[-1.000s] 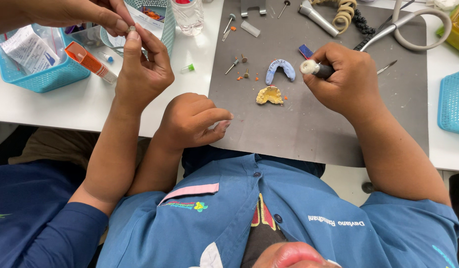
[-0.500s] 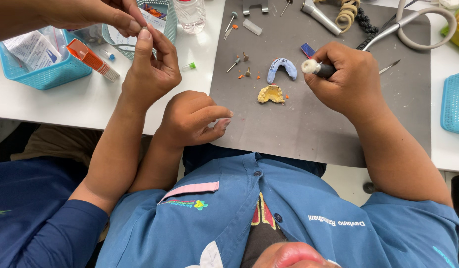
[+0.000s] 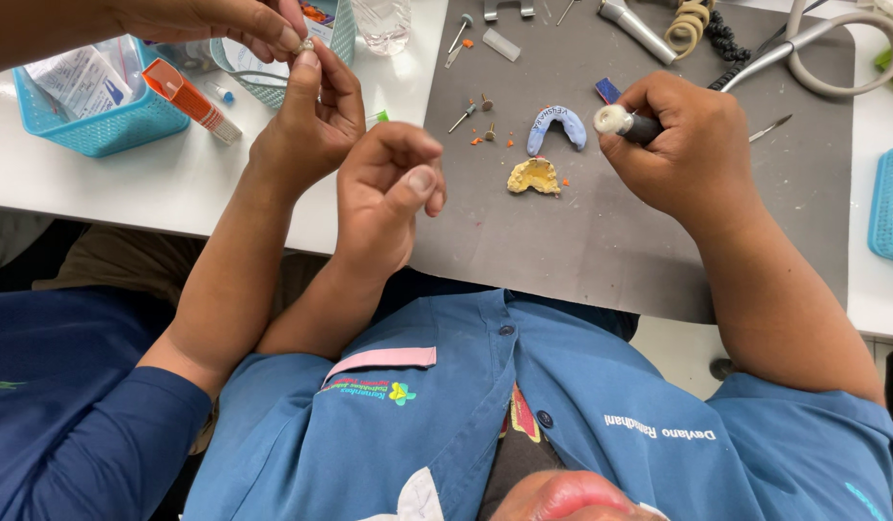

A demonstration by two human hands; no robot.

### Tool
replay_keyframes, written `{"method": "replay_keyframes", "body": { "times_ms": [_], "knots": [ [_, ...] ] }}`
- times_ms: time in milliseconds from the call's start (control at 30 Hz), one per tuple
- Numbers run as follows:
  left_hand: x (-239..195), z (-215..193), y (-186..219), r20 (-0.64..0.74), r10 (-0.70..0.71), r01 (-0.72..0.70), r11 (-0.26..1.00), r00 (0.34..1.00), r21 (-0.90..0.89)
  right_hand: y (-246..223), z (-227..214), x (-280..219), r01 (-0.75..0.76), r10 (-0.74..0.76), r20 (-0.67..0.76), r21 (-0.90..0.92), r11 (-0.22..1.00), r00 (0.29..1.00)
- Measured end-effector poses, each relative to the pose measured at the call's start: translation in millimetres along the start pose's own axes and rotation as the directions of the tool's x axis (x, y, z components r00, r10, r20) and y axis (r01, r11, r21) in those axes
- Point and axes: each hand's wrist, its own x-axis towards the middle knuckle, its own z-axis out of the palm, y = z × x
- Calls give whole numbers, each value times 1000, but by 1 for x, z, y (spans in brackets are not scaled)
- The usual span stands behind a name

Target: The person uses a rotary polishing tool with a white buffing head to smooth and polish a small yellowish dental prosthesis held in the left hand. The person rotates the prosthesis to access different surfaces, then briefly sets it down and swaps the buffing head for a smaller abrasive tip before continuing to polish the same prosthesis.

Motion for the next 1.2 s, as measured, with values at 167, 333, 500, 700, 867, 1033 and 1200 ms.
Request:
{"method": "replay_keyframes", "body": {
  "times_ms": [167,333,500,700,867,1033,1200],
  "knots": [
    [15,6,-4,54,-193,200,923,980,-327,1,0,-1,9,-9,-9,-8,1000,1000],
    [21,18,-3,-126,-173,123,935,977,-333,0,-1,-1,4,-4,-8,12,1000,1000],
    [26,14,-16,-255,-179,99,950,950,-297,-1,-1,-1,-21,21,-2,23,1000,1000],
    [34,5,-32,-331,-373,245,897,867,-369,0,1,0,-9,9,3,22,1000,1000],
    [40,-4,-43,-361,-374,223,891,854,-396,-2,5,2,-15,14,37,25,1000,999],
    [42,-4,-48,-387,-361,200,895,849,-398,-3,4,2,7,-7,31,5,1000,999],
    [40,16,-44,-344,-368,239,901,864,-362,-7,3,1,-3,0,47,69,998,999]
  ]
}}
